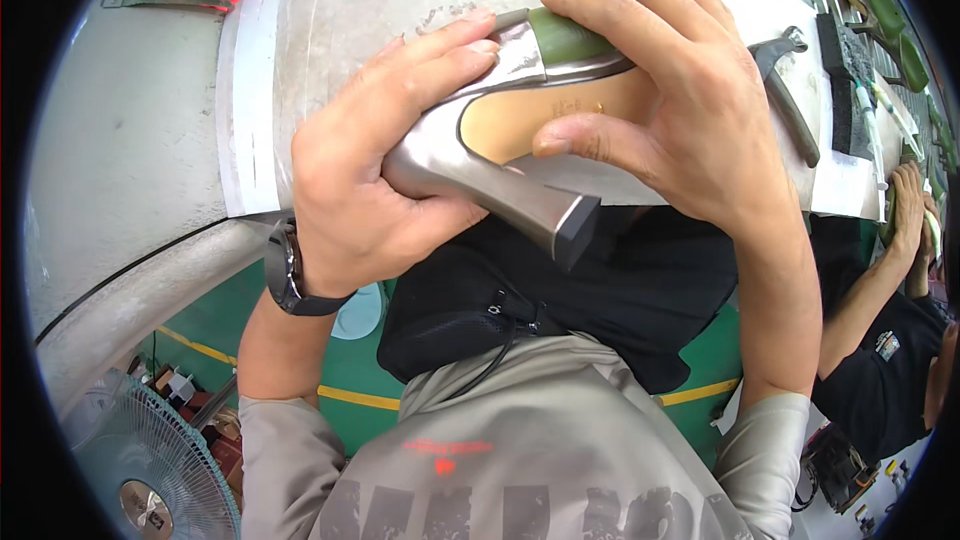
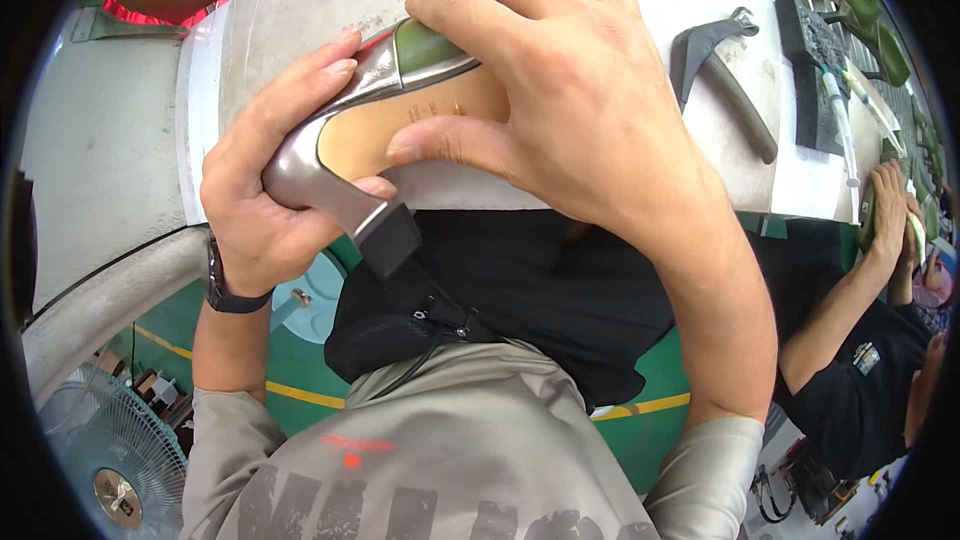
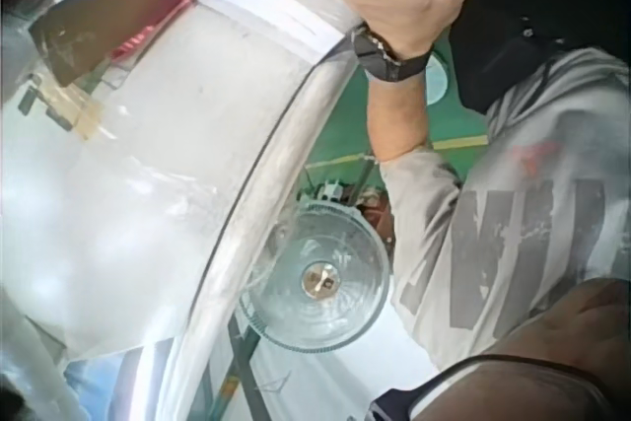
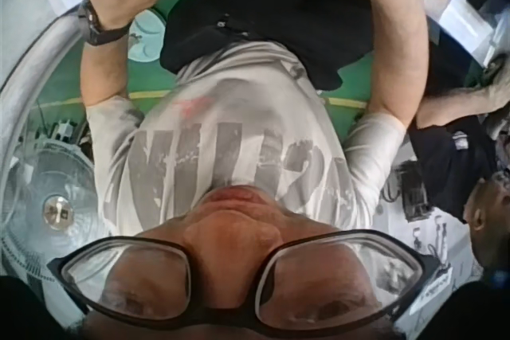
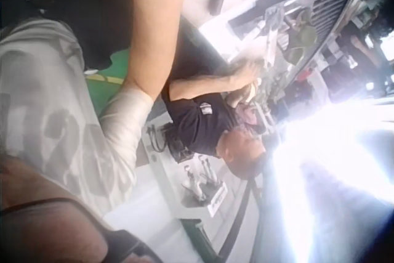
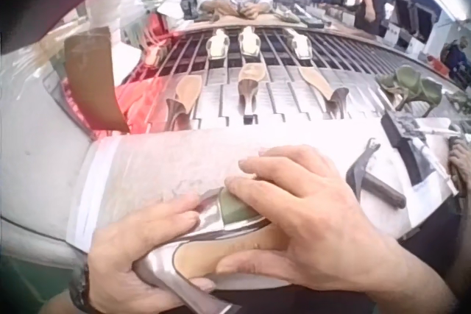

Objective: The person assembles high-heeled shoes by hammering the edges of the upper material onto the heel structure, applying adhesive to a sole component, and pressing the sole onto the bottom of the shoe.

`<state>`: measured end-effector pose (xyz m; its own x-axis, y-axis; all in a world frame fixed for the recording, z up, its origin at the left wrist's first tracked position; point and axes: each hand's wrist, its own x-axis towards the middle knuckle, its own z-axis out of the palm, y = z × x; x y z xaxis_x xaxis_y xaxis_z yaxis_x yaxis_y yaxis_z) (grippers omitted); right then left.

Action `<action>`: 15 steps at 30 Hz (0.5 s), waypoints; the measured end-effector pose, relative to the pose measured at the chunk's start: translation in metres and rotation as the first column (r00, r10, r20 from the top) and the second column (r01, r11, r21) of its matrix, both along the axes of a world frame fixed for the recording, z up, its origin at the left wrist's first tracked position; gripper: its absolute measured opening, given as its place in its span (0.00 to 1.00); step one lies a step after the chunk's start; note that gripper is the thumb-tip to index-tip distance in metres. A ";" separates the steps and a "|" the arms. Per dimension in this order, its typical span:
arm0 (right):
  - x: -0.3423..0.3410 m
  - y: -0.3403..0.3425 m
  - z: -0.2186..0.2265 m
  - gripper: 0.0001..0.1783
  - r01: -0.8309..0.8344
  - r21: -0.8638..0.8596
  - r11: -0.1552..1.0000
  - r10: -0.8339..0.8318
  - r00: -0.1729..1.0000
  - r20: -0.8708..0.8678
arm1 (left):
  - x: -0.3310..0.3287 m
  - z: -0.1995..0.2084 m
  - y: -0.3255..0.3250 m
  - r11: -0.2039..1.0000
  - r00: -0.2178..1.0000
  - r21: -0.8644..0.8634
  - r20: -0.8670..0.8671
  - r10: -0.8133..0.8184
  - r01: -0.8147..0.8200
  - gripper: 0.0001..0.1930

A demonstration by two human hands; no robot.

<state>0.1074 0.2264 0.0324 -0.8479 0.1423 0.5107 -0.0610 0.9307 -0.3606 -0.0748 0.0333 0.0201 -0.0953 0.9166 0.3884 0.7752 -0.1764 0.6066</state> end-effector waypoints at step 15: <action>0.015 0.023 -0.008 0.29 -0.184 -0.018 0.983 0.184 0.982 0.052 | 0.016 -0.012 0.010 0.988 0.919 -0.153 0.393 0.035 0.028 0.40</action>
